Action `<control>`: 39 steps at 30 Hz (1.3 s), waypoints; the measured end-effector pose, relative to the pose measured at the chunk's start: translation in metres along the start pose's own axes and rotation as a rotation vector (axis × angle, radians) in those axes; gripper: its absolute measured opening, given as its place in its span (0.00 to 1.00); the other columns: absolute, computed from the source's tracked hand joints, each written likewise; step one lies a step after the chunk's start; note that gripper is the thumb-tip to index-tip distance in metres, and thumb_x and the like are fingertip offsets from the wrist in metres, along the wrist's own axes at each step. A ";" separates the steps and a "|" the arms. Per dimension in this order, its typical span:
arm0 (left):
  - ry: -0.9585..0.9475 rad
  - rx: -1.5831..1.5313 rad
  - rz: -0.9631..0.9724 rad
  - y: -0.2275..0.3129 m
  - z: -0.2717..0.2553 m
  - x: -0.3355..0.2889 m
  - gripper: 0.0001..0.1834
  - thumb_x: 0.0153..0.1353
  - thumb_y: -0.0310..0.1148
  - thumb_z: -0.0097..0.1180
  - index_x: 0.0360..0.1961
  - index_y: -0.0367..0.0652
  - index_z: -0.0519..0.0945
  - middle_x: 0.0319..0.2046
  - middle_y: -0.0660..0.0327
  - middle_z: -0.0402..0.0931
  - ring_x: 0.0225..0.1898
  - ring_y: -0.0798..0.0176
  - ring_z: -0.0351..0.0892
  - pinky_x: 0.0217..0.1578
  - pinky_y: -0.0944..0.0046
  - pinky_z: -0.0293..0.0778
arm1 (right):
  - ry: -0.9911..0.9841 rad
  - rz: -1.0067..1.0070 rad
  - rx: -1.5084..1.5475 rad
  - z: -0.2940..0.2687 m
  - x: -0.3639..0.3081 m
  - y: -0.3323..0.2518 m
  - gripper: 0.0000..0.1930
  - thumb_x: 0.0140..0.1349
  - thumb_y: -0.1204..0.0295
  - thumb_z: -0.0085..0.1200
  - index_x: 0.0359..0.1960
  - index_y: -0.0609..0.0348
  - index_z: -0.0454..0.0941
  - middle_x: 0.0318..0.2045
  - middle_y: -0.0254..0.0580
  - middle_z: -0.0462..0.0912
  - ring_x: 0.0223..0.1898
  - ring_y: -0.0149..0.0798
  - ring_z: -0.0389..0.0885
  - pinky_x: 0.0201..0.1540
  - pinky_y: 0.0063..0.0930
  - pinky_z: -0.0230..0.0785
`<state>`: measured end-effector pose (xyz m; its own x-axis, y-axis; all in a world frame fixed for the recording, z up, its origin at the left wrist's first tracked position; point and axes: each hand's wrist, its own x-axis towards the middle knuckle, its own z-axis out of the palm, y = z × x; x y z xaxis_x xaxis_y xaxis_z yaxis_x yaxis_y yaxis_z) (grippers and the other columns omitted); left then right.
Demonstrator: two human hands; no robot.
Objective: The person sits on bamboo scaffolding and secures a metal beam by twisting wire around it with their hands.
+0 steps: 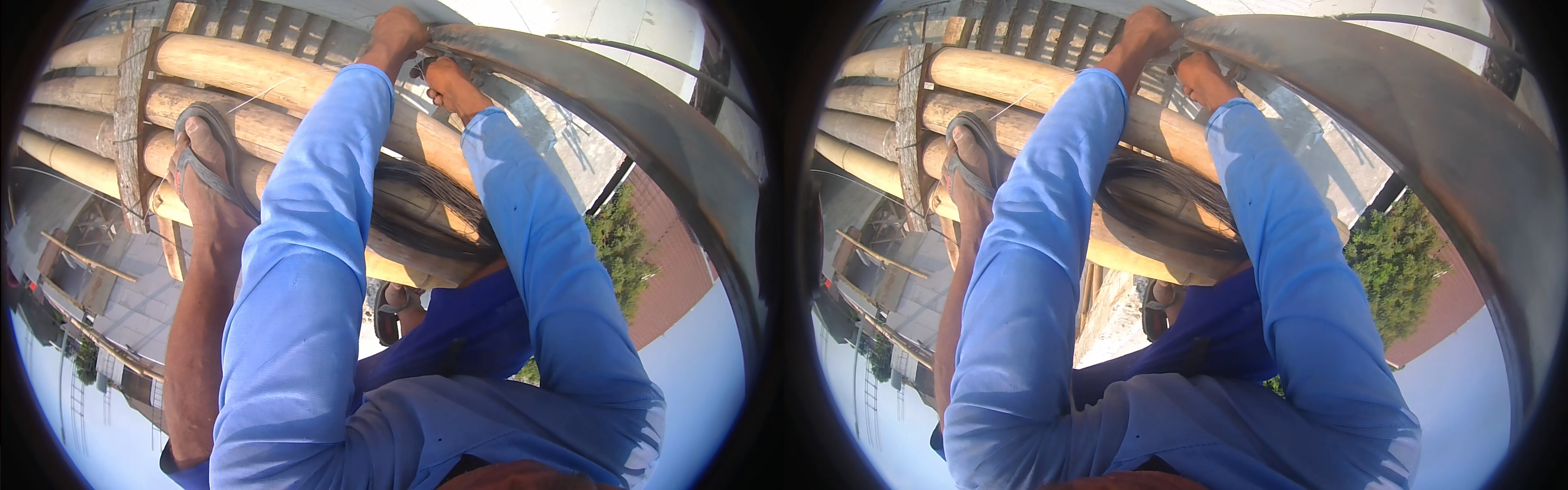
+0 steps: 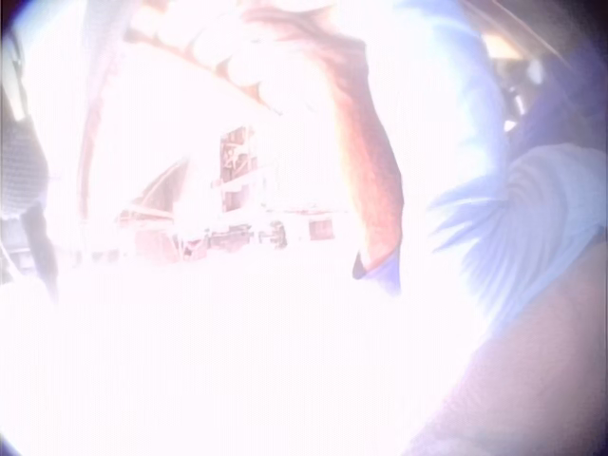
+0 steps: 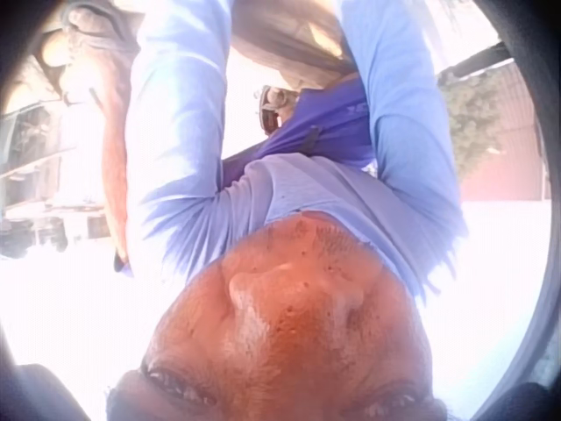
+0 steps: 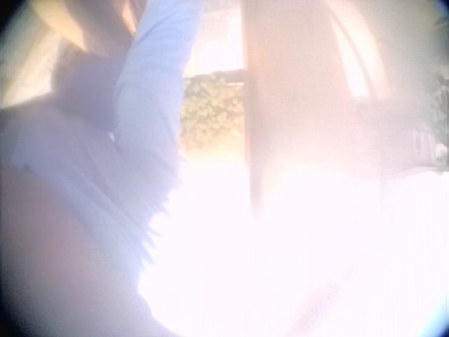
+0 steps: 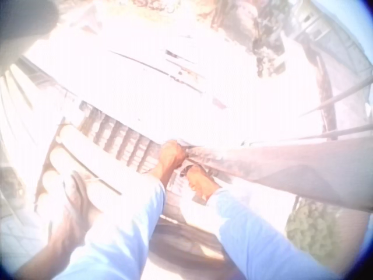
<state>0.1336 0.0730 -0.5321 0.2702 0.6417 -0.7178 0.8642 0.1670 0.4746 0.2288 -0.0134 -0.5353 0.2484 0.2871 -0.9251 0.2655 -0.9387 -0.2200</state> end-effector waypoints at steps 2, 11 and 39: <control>0.106 0.164 -0.009 -0.015 0.007 -0.003 0.08 0.47 0.29 0.55 0.27 0.36 0.82 0.28 0.51 0.80 0.31 0.58 0.81 0.33 0.62 0.75 | 0.034 -0.033 -0.005 0.001 -0.011 -0.005 0.12 0.57 0.70 0.41 0.32 0.64 0.74 0.19 0.42 0.72 0.16 0.34 0.66 0.16 0.31 0.58; -0.125 0.193 0.053 -0.022 -0.007 0.017 0.12 0.51 0.35 0.50 0.23 0.39 0.82 0.21 0.54 0.80 0.26 0.57 0.81 0.31 0.61 0.74 | -0.063 -0.061 -0.023 -0.007 -0.028 -0.011 0.12 0.56 0.69 0.41 0.34 0.63 0.75 0.21 0.40 0.74 0.19 0.33 0.69 0.19 0.28 0.61; 0.308 0.241 0.199 -0.009 -0.033 -0.013 0.15 0.55 0.38 0.48 0.31 0.37 0.81 0.31 0.50 0.80 0.31 0.52 0.81 0.33 0.58 0.76 | 0.011 -0.263 -0.422 -0.002 0.012 0.013 0.09 0.54 0.71 0.44 0.32 0.60 0.76 0.25 0.44 0.74 0.25 0.39 0.71 0.26 0.34 0.63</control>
<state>0.1086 0.0884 -0.5103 0.3342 0.8430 -0.4215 0.8921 -0.1386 0.4301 0.2372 -0.0214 -0.5485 0.1315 0.5082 -0.8511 0.6743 -0.6753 -0.2990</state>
